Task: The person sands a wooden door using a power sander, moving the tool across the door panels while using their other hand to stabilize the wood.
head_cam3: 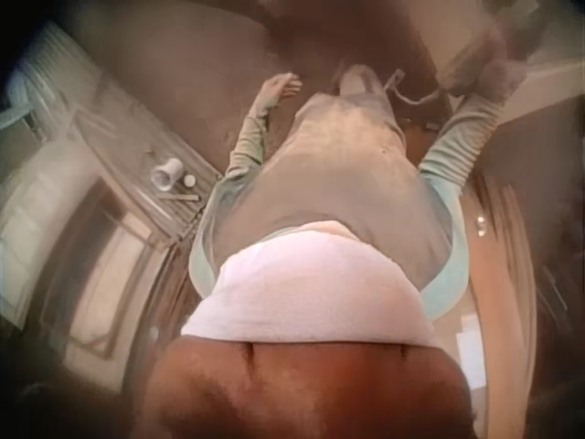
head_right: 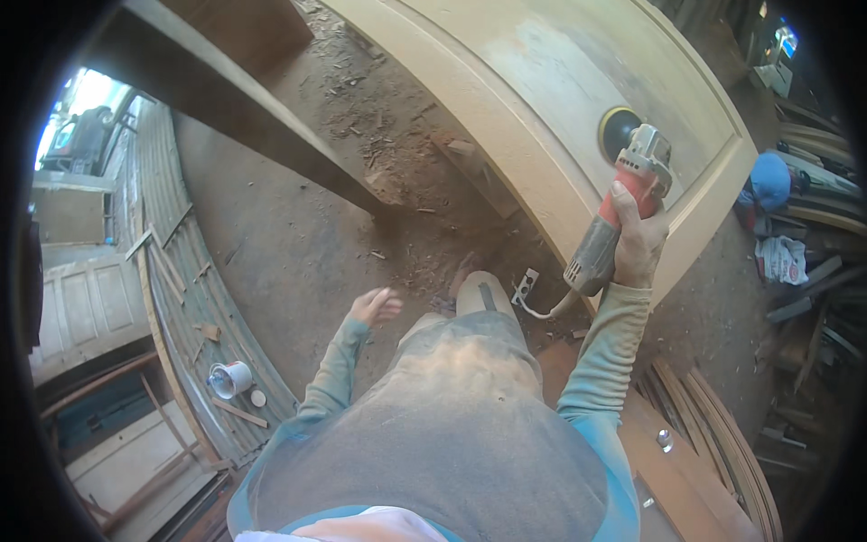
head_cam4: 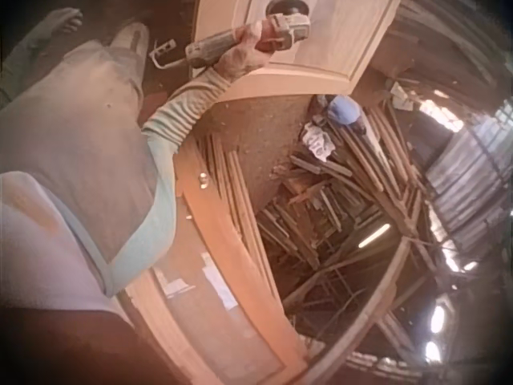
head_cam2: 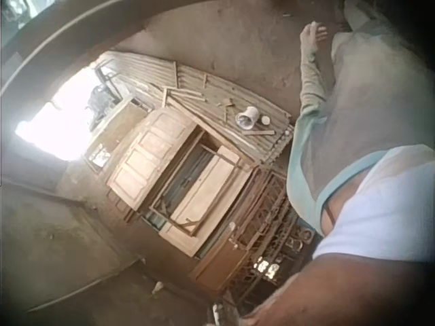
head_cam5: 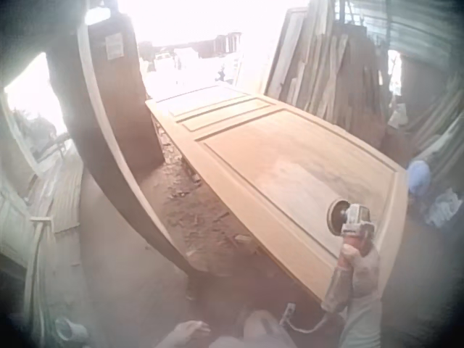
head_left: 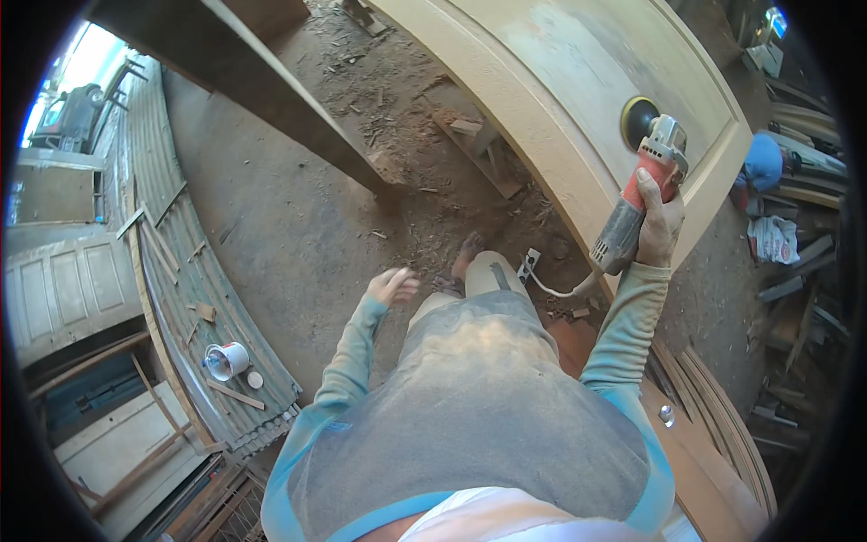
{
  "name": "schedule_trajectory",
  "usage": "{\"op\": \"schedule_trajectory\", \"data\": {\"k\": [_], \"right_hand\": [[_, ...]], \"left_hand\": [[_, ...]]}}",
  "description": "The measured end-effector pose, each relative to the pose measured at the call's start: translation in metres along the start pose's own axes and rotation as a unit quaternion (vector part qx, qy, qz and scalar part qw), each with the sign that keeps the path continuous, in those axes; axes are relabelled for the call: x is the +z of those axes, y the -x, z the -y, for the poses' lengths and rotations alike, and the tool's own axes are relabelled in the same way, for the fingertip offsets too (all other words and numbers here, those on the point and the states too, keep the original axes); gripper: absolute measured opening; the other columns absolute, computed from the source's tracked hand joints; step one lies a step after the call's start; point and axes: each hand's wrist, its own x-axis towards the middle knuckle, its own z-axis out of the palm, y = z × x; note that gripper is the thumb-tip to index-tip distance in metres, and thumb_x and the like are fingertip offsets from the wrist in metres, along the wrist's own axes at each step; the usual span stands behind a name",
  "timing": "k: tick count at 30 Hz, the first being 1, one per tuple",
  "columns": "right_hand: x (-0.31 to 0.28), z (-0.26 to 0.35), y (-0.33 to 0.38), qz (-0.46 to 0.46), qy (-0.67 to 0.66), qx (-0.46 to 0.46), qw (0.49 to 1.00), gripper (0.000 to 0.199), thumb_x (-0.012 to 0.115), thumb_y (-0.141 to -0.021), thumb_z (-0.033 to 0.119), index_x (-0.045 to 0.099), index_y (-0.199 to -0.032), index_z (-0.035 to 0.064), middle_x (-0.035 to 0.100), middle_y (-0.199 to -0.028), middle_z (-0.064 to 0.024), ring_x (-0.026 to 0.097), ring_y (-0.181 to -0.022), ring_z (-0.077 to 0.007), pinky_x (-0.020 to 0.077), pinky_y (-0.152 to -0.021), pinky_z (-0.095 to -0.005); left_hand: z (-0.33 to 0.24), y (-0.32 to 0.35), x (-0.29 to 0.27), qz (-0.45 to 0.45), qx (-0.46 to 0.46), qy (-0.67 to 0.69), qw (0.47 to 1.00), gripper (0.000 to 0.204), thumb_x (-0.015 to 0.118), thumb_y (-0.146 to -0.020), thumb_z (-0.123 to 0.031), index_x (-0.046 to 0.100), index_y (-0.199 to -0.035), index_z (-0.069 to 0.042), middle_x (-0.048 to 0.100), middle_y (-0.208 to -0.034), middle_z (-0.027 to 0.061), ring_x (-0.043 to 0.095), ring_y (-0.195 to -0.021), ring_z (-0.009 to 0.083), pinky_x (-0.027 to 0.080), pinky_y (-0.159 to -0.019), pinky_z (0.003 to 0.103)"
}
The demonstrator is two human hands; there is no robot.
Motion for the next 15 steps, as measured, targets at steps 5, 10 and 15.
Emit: {"op": "schedule_trajectory", "data": {"k": [5, 10, 15], "right_hand": [[-0.001, -0.006, -0.003, -0.004, 0.02, 0.046, 0.999, 0.045, 0.077, -0.094, 0.021, 0.064, -0.129, -0.0043, 0.069, -0.115, -0.0073, 0.065, -0.101, -0.0139, 0.0519, -0.089, -0.0289], [0.012, -0.026, -0.014, -0.029, 0.045, 0.096, 0.994, 0.044, 0.076, -0.095, 0.026, 0.065, -0.126, -0.0035, 0.07, -0.11, -0.0078, 0.066, -0.097, -0.0152, 0.053, -0.086, -0.0305], [0.014, -0.042, -0.023, -0.051, 0.051, 0.111, 0.991, 0.045, 0.077, -0.096, 0.029, 0.063, -0.124, -0.0028, 0.07, -0.11, -0.0093, 0.066, -0.098, -0.0177, 0.0536, -0.086, -0.0332]], "left_hand": [[-0.195, -0.011, 0.185, 0.291, 0.143, -0.129, 0.937, 0.046, 0.056, -0.11, -0.034, 0.061, -0.136, 0.003, 0.074, -0.115, 0.0147, 0.073, -0.104, 0.0208, 0.059, -0.093, 0.034], [-0.258, -0.035, 0.304, 0.317, 0.169, -0.192, 0.913, 0.075, 0.064, -0.104, -0.049, 0.044, -0.153, 0.004, 0.062, -0.136, 0.0182, 0.063, -0.124, 0.0231, 0.05, -0.108, 0.038], [-0.263, -0.057, 0.364, 0.42, 0.083, -0.051, 0.902, 0.079, 0.072, -0.098, -0.049, 0.044, -0.15, 0.004, 0.055, -0.144, 0.016, 0.053, -0.134, 0.022, 0.043, -0.115, 0.038]]}}
